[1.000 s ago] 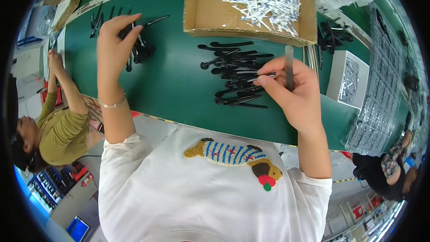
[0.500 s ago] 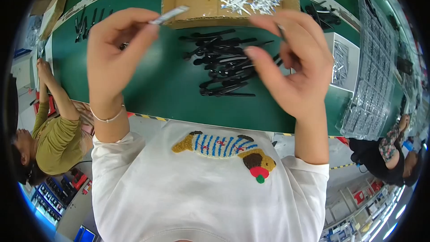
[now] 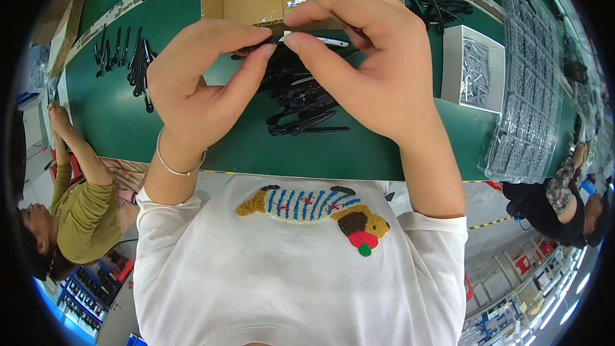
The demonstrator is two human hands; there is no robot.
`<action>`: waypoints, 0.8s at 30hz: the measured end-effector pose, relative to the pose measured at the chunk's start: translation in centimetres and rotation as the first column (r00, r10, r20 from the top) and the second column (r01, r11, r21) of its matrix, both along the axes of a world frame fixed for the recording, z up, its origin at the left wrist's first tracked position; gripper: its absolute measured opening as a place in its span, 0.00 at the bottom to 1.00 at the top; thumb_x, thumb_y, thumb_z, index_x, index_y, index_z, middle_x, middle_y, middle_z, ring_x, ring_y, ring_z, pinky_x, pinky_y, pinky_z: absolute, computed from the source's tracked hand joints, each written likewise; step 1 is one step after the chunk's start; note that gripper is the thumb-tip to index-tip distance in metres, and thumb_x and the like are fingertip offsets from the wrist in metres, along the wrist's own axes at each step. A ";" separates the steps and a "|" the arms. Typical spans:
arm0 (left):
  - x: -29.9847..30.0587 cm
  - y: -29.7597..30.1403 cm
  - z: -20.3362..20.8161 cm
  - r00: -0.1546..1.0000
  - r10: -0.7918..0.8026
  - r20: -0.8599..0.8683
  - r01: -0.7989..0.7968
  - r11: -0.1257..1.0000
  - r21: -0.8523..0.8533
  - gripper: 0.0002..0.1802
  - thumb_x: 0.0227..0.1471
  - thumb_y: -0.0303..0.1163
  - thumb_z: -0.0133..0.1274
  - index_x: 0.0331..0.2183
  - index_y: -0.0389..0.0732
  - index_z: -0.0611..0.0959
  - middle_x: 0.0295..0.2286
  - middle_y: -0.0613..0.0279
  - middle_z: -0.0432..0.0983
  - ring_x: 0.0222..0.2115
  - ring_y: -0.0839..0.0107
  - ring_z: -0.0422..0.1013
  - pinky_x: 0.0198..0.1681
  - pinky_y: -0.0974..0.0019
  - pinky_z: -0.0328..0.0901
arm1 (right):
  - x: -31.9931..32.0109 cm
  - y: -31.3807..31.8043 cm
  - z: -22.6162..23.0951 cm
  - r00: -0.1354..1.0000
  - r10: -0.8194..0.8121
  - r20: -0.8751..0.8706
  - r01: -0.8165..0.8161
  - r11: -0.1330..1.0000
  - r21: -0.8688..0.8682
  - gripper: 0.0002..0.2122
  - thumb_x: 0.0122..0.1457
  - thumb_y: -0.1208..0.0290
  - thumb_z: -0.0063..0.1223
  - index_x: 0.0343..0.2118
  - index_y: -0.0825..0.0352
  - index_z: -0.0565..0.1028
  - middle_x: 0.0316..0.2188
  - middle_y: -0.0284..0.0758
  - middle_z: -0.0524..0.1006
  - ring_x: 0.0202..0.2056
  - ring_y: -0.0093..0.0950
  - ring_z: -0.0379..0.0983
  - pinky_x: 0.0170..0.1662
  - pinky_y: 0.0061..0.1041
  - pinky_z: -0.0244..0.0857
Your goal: The person assembles small black plastic components by inserting thin metal strips into them with tweezers.
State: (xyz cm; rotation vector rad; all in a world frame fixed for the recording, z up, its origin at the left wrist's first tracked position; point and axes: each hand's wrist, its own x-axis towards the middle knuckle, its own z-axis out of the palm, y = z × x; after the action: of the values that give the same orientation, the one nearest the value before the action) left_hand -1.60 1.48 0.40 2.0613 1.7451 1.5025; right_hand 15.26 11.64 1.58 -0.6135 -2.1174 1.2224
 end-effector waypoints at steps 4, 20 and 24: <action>0.1 -0.2 0.1 1.000 0.001 -0.006 -0.001 0.999 -0.048 0.11 0.35 0.16 0.61 0.28 0.34 0.81 0.25 0.58 0.78 0.23 0.71 0.73 0.27 0.74 0.66 | -0.3 0.3 0.2 0.998 0.056 -0.019 -0.053 0.989 0.136 0.08 0.43 0.85 0.57 0.29 0.71 0.76 0.31 0.31 0.73 0.24 0.13 0.59 0.25 0.12 0.50; -0.3 -0.5 -0.4 0.993 -0.030 -0.117 0.045 0.990 0.131 0.11 0.32 0.15 0.61 0.26 0.34 0.81 0.22 0.56 0.76 0.22 0.65 0.73 0.24 0.71 0.67 | -0.7 -0.7 -0.4 1.000 0.007 0.003 -0.005 0.872 -0.489 0.04 0.48 0.78 0.58 0.26 0.70 0.76 0.21 0.24 0.72 0.21 0.08 0.61 0.23 0.10 0.52; -0.4 -0.2 -0.1 0.993 -0.045 -0.107 0.056 0.994 0.098 0.11 0.32 0.15 0.61 0.25 0.34 0.80 0.23 0.56 0.76 0.22 0.65 0.73 0.25 0.70 0.67 | -0.3 0.1 0.1 0.994 0.070 0.080 -0.036 0.931 -0.364 0.04 0.48 0.80 0.55 0.29 0.71 0.75 0.26 0.26 0.73 0.24 0.12 0.62 0.26 0.09 0.51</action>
State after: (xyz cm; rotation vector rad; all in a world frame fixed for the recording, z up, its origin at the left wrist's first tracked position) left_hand -1.98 1.32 0.28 2.2541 1.6694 1.5256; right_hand 14.97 11.72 1.69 -0.7881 -2.0043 1.6646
